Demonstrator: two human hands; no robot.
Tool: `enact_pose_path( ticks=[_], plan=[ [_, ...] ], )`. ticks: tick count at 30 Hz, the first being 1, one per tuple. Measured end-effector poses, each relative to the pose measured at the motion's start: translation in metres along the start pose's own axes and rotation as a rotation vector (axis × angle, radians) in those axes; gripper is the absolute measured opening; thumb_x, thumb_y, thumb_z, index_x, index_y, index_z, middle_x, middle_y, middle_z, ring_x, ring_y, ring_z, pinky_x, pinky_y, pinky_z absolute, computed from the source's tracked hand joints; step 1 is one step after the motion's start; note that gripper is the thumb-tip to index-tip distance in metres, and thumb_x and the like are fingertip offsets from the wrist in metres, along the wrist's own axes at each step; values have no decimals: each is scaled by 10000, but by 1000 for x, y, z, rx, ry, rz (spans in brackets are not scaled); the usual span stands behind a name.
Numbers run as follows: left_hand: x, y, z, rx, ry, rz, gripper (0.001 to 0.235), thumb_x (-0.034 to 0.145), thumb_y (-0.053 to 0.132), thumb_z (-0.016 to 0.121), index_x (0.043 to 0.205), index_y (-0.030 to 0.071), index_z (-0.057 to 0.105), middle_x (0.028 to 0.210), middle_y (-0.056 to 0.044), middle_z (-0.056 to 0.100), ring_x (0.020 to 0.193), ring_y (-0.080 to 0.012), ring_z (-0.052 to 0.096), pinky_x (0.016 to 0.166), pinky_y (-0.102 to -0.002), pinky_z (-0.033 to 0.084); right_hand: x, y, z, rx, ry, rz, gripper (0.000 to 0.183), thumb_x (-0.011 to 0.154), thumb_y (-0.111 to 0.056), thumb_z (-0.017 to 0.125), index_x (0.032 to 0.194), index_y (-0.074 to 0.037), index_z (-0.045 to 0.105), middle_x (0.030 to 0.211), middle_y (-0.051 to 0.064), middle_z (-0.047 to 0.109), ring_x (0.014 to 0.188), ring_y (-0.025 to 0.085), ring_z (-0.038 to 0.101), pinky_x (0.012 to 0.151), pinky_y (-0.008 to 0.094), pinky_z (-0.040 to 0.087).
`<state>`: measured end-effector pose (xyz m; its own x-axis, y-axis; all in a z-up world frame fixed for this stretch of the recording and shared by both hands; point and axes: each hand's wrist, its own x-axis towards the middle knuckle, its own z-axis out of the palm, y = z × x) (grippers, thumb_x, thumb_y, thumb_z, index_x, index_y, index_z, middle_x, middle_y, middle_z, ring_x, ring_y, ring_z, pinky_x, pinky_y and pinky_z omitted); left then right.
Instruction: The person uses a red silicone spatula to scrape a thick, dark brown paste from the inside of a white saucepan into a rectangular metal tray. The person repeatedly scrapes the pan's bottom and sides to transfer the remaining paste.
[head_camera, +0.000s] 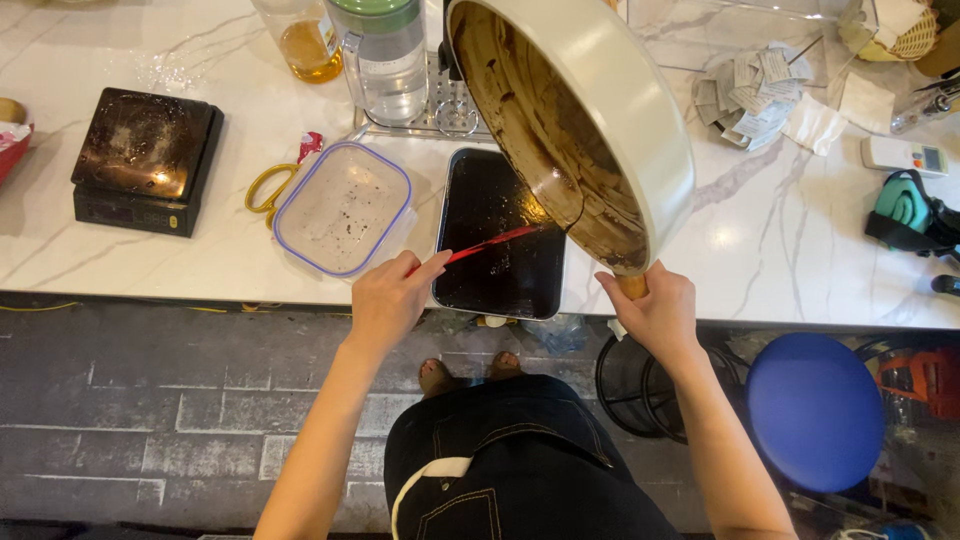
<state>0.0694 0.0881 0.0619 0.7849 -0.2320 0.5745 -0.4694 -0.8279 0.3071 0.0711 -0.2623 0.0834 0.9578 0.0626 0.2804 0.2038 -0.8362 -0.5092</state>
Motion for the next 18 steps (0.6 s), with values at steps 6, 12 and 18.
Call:
enact_pose_path(
  ticks=[6, 12, 18],
  plan=[
    [-26, 2, 13, 8, -12, -96, 325, 911, 161, 773, 1232, 210, 751, 700, -21, 516, 552, -198, 541, 503, -348, 427, -4, 3, 0, 21, 23, 67, 361, 871, -312, 835, 963, 13, 709, 720, 169, 700, 629, 345, 696, 593, 399, 522],
    [-85, 23, 49, -67, 64, -307, 360, 937, 131, 742, 1290, 200, 721, 730, -45, 548, 562, -235, 565, 524, -375, 458, -11, 7, -7, 72, 21, 152, 362, 873, -302, 842, 896, 32, 704, 697, 185, 679, 617, 320, 659, 603, 387, 503],
    [-120, 30, 73, 3, 36, -344, 392, 904, 110, 759, 1278, 221, 726, 744, -54, 563, 568, -257, 571, 528, -386, 464, -13, 8, -18, 201, -33, 268, 352, 861, -261, 841, 891, 44, 667, 669, 138, 677, 581, 210, 613, 593, 355, 492]
  ],
)
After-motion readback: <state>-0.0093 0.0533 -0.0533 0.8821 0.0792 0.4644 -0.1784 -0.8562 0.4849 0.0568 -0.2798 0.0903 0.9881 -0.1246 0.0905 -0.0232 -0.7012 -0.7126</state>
